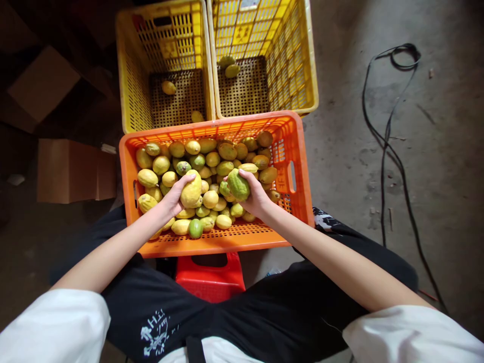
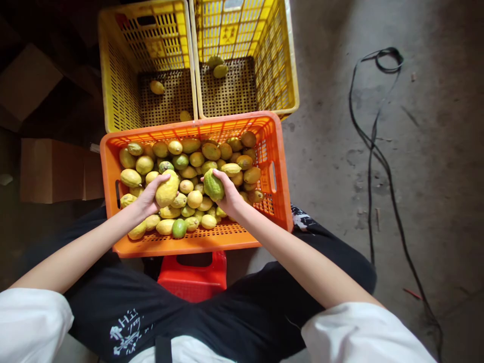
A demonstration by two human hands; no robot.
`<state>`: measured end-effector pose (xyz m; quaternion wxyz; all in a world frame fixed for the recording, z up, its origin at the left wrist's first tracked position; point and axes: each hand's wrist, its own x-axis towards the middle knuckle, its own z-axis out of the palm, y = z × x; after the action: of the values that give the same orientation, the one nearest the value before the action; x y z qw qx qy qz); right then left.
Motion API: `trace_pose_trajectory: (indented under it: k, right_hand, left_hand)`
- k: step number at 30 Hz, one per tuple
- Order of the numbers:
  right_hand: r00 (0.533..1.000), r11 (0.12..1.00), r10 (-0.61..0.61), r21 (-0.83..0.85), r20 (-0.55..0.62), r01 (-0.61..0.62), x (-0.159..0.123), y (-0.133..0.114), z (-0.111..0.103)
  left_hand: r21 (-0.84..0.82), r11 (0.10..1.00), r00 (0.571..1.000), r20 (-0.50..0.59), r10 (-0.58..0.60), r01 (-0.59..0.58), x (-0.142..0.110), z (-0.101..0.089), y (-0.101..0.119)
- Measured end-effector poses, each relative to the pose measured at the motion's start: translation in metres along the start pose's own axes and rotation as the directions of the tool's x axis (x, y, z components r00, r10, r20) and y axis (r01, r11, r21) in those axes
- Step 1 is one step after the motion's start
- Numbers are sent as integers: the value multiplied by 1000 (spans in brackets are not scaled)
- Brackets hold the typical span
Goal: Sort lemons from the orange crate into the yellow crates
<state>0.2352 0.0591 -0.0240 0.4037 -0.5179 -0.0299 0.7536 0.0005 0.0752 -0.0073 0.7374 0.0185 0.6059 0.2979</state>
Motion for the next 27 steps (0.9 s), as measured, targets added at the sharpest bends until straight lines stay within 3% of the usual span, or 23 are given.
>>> trace_pose_trajectory:
  k: [7, 13, 18, 24, 27]
  right_hand:
    - [998, 1000, 9, -10, 56, -8, -1, 1, 4]
    - [1000, 999, -6, -36, 29, 7, 0, 3, 0]
    - [997, 996, -18, -88, 76, 24, -4, 1, 3]
    - [999, 999, 22, -50, 34, -21, -2, -1, 4]
    - [999, 999, 40, -26, 23, -39, 0, -3, 2]
  left_hand:
    - [-65, 997, 999, -43, 27, -29, -13, 17, 3]
    - [-59, 997, 994, -104, 36, -42, -15, 18, 7]
    - [-22, 999, 998, -60, 27, -28, -15, 18, 10]
    - [20, 1000, 998, -67, -6, 7, -17, 22, 8]
    - [7, 999, 998, -56, 36, -36, -14, 19, 6]
